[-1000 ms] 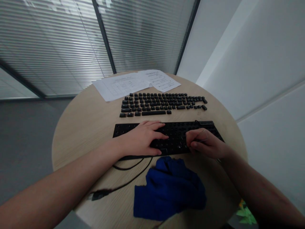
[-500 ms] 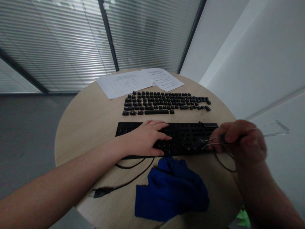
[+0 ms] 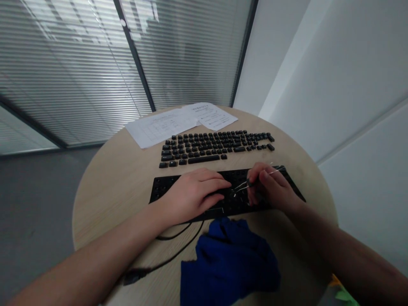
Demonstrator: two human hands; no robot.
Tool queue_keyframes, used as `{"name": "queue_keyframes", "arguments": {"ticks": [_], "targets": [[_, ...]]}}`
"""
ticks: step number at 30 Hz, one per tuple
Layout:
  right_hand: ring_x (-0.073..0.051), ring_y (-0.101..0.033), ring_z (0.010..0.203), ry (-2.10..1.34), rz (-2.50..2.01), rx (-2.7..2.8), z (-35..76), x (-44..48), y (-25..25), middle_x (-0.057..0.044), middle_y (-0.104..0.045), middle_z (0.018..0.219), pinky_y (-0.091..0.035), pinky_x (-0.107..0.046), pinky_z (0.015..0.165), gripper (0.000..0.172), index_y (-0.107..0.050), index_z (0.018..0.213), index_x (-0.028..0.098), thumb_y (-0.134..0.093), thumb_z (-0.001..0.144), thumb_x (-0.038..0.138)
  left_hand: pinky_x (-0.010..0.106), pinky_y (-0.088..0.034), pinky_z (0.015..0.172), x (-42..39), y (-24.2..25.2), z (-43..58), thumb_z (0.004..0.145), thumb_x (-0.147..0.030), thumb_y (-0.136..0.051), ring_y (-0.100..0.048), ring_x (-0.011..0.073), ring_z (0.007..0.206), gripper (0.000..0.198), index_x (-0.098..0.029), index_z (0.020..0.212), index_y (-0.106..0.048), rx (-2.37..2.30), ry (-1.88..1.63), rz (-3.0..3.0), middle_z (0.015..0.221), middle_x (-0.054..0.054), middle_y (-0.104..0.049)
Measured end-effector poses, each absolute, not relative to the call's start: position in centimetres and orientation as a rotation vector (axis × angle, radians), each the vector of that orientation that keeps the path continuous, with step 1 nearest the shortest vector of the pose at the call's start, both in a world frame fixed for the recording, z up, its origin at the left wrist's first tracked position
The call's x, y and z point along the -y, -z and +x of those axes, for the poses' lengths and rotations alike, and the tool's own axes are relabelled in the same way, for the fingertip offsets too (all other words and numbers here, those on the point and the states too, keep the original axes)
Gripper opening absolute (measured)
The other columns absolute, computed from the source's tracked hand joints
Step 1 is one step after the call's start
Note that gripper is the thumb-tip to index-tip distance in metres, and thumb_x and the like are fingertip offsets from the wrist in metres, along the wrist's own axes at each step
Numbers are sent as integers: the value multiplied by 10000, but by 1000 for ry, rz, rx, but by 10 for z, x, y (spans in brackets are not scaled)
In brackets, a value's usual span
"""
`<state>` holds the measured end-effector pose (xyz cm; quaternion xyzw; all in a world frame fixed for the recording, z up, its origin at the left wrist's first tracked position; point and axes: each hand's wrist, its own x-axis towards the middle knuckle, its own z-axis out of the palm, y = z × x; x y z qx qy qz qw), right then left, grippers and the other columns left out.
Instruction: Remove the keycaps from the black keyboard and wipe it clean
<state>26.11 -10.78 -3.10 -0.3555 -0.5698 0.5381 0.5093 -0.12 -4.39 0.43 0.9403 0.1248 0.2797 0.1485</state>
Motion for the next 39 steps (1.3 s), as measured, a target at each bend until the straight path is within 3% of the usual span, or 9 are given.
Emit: {"name": "queue_keyframes", "arguments": {"ticks": [11, 19, 21, 23, 25, 26, 31, 39], "targets": [[-130, -614, 451, -1430, -852, 1313, 249, 103, 29, 37, -627, 603, -457, -222, 439, 423, -547, 880, 204, -604, 959, 615, 314, -598, 813, 50, -3, 2, 1036, -259, -559, -712, 183, 904, 197, -184, 1097, -731, -277, -745, 2775, 1019, 64, -758], [-107, -448, 437, -1243, -1003, 1344, 261, 99, 32, 55, -490, 563, -328, -220, 422, 455, -574, 820, 202, -502, 1004, 613, 305, -600, 825, 44, -5, -5, 1010, -242, -622, -718, 186, 938, 138, -192, 1090, -722, -305, -873, 2702, 1009, 57, -756], [-132, -496, 536, -1051, -1045, 1416, 264, 99, 29, 26, -513, 628, -407, -252, 505, 457, -602, 788, 203, -478, 1020, 577, 313, -603, 822, 44, -6, -6, 1000, -239, -636, -719, 189, 943, 134, -194, 1091, -724, -333, -924, 2702, 1009, 59, -754], [-178, -594, 760, -792, -1073, 1524, 266, 100, 25, -27, -606, 791, -501, -311, 717, 411, -647, 787, 205, -477, 1035, 485, 313, -606, 804, 44, -7, -7, 997, -233, -637, -722, 188, 928, 132, -190, 1084, -726, -333, -948, 2718, 997, 58, -755], [-209, -614, 947, -608, -1075, 1619, 265, 102, 20, -55, -654, 942, -492, -359, 893, 326, -692, 867, 213, -462, 1041, 365, 308, -607, 778, 46, -7, -7, 1001, -227, -625, -724, 184, 902, 136, -186, 1082, -728, -319, -964, 2745, 985, 57, -759], [-209, -617, 953, -568, -1072, 1665, 265, 104, 19, -56, -660, 958, -488, -364, 901, 290, -703, 931, 218, -449, 1038, 307, 306, -606, 767, 46, -7, -7, 1004, -222, -617, -724, 183, 892, 143, -186, 1087, -728, -314, -970, 2763, 984, 58, -760], [-167, -603, 760, -501, -1082, 1954, 255, 111, 14, -36, -658, 848, -469, -296, 711, 271, -699, 1097, 208, -457, 990, 148, 289, -593, 712, 50, -7, -5, 1020, -196, -578, -717, 180, 854, 175, -177, 1113, -725, -285, -1054, 2858, 986, 60, -759], [-111, -533, 617, -517, -1032, 2067, 240, 111, 17, -1, -618, 750, -413, -233, 570, 133, -730, 1013, 180, -708, 926, 279, 285, -561, 668, 57, -8, -5, 1007, -159, -602, -675, 169, 797, 163, -152, 1133, -706, -213, -1164, 2953, 989, 53, -755]]}}
